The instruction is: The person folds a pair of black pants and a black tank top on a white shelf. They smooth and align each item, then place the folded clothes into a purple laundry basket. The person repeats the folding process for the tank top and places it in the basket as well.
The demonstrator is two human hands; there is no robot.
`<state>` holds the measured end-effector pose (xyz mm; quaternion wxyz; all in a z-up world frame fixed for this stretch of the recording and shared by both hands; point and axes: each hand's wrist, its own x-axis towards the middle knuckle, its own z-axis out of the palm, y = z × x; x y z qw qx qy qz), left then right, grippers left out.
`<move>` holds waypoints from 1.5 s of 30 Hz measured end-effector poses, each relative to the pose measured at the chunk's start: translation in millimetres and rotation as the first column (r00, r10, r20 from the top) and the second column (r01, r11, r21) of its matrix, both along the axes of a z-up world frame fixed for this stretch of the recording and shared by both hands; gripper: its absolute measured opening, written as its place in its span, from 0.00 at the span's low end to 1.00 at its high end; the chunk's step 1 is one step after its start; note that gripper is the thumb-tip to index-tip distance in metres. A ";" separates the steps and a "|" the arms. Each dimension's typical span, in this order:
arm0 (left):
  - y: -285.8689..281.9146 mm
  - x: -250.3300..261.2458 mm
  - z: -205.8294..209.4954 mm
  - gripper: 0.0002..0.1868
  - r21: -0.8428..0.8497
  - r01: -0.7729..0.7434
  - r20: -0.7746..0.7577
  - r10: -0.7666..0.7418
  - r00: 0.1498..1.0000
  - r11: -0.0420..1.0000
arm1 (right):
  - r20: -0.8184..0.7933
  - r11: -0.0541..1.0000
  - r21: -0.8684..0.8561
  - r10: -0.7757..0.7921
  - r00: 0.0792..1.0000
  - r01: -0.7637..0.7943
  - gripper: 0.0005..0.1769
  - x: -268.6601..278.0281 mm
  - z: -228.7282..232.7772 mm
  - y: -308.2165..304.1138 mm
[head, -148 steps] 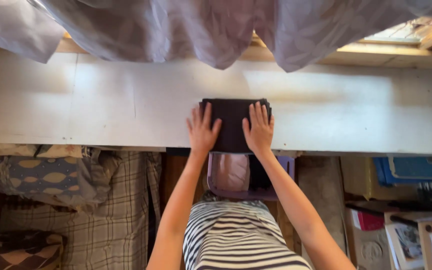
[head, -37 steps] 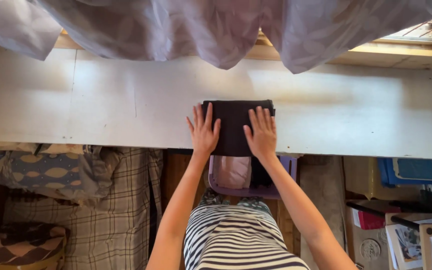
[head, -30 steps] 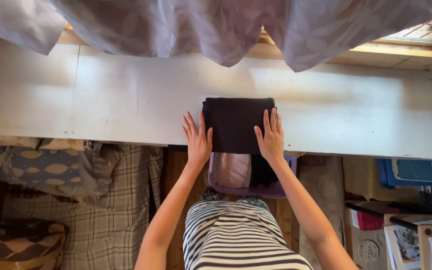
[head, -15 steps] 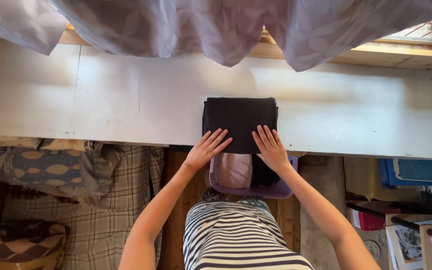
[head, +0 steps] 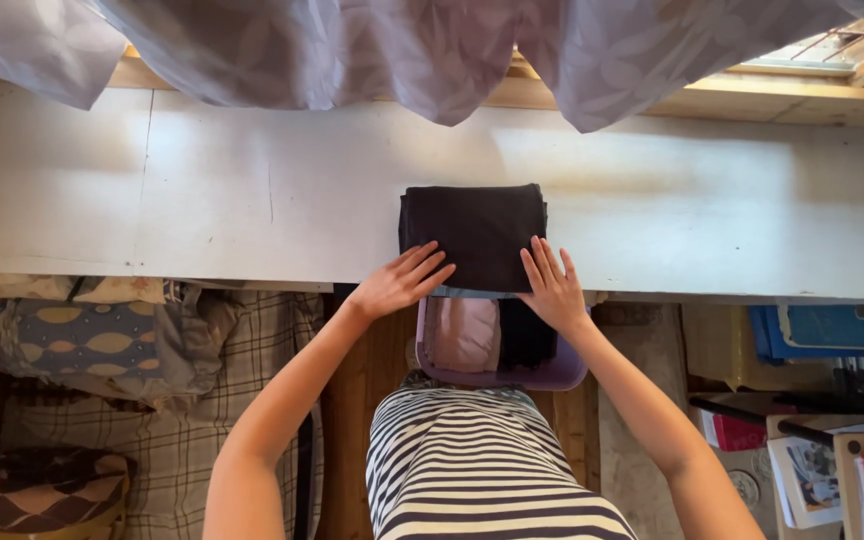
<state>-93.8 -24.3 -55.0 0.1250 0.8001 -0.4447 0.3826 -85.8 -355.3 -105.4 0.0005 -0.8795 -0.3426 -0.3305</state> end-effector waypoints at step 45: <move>-42.3 60.4 -54.4 0.26 0.092 -0.631 -0.721 0.488 0.491 0.771 | -0.432 0.951 0.087 -0.233 0.871 0.297 0.30 66.1 -9.9 39.8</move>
